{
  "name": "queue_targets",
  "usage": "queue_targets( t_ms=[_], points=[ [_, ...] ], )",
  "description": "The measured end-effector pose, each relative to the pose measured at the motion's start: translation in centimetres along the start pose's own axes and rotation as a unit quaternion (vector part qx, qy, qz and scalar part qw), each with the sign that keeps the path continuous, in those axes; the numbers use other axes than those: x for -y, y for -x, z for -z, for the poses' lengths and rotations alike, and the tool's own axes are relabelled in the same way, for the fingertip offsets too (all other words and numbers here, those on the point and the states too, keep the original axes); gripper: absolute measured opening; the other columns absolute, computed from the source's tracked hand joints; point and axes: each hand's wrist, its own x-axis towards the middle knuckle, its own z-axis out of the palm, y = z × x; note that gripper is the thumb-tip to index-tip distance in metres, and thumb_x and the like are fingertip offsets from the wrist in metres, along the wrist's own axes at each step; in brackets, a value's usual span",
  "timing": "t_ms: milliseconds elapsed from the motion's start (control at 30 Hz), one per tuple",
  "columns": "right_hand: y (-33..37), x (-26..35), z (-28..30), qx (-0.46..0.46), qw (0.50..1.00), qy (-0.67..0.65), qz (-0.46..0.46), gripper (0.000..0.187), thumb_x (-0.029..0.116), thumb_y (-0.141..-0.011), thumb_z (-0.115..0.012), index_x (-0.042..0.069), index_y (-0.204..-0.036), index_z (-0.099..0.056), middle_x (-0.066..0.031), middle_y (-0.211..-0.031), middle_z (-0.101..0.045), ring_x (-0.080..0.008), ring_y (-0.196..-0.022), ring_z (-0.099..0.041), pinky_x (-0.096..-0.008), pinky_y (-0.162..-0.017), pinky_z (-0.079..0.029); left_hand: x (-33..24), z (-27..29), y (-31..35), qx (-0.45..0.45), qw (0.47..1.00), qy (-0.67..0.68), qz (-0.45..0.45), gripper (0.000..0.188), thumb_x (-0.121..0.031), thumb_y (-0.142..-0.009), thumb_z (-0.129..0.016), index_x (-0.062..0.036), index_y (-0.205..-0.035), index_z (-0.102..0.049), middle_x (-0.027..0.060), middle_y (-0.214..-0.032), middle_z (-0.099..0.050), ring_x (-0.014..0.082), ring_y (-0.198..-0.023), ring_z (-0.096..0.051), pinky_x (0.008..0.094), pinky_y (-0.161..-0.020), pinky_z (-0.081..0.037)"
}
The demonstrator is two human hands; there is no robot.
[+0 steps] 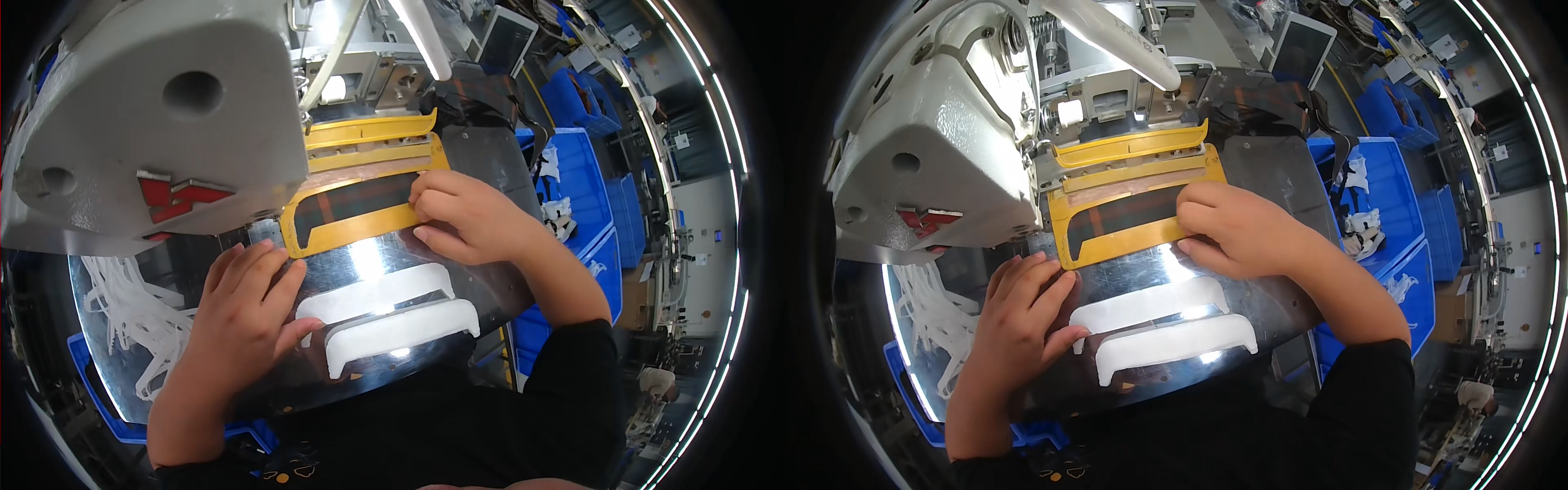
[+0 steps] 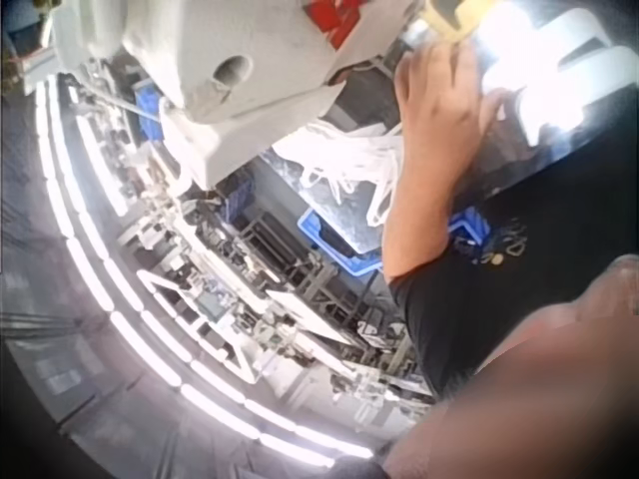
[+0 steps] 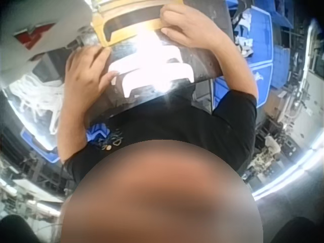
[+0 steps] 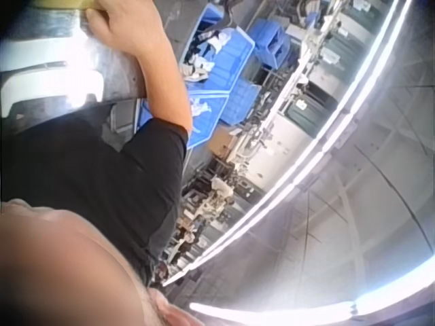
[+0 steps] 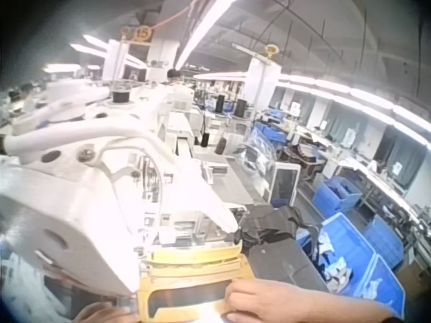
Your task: Using an industrial sewing machine or heat-press jig to assemble white garment panels with black straps.
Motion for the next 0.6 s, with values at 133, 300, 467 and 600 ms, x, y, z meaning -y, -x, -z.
queue_targets(
  t_ms=[133, 300, 467, 600],
  points=[
    [-2.0, 0.3, 0.5, 0.030, 1.000, -0.005, -0.002, 0.021, 0.009, -0.088, -0.078, 0.005, -0.096, -0.059, -0.0118, -0.108, -0.062, -0.0329, -0.098, -0.064, -0.0393, -0.084, -0.054, 0.1, -0.5, 0.2, -0.003, 1.000, 0.006, 0.012, 0.063, -0.045, -0.089, -0.083, -0.0005, -0.131, -0.073, 0.0196, -0.135, -0.067, 0.0412, -0.136, -0.059, 0.0584, -0.122, -0.040],
    [-4.0, -1.9, 1.7, -0.029, 0.990, -0.096, -0.100, 0.033, 0.011, -0.082, -0.087, 0.007, -0.100, -0.060, -0.0056, -0.102, -0.059, -0.0185, -0.091, -0.058, -0.0309, -0.078, -0.050, -0.1, 0.1, 0.0, -0.011, 1.000, -0.003, 0.004, 0.061, -0.043, -0.092, -0.084, 0.0024, -0.131, -0.073, 0.0231, -0.133, -0.070, 0.0390, -0.135, -0.063, 0.0567, -0.122, -0.043],
    [-3.6, -1.7, 2.3, -0.014, 0.946, -0.235, -0.221, 0.028, -0.001, -0.085, -0.083, 0.005, -0.103, -0.063, 0.0016, -0.095, -0.063, -0.0075, -0.085, -0.058, -0.0251, -0.075, -0.050, 0.3, 0.0, 0.0, -0.020, 1.000, -0.005, -0.004, 0.060, -0.042, -0.092, -0.084, 0.0023, -0.130, -0.073, 0.0226, -0.133, -0.069, 0.0395, -0.134, -0.063, 0.0566, -0.121, -0.043],
    [-2.6, 0.4, 3.8, -0.017, 0.943, -0.198, -0.267, 0.026, -0.005, -0.086, -0.081, 0.003, -0.104, -0.065, 0.0006, -0.094, -0.065, -0.0067, -0.086, -0.061, -0.0247, -0.078, -0.052, 0.6, 0.4, 0.1, -0.024, 1.000, -0.016, -0.004, 0.066, -0.043, -0.091, -0.086, 0.0022, -0.136, -0.069, 0.0235, -0.135, -0.068, 0.0393, -0.132, -0.063, 0.0547, -0.119, -0.046]
  ],
)
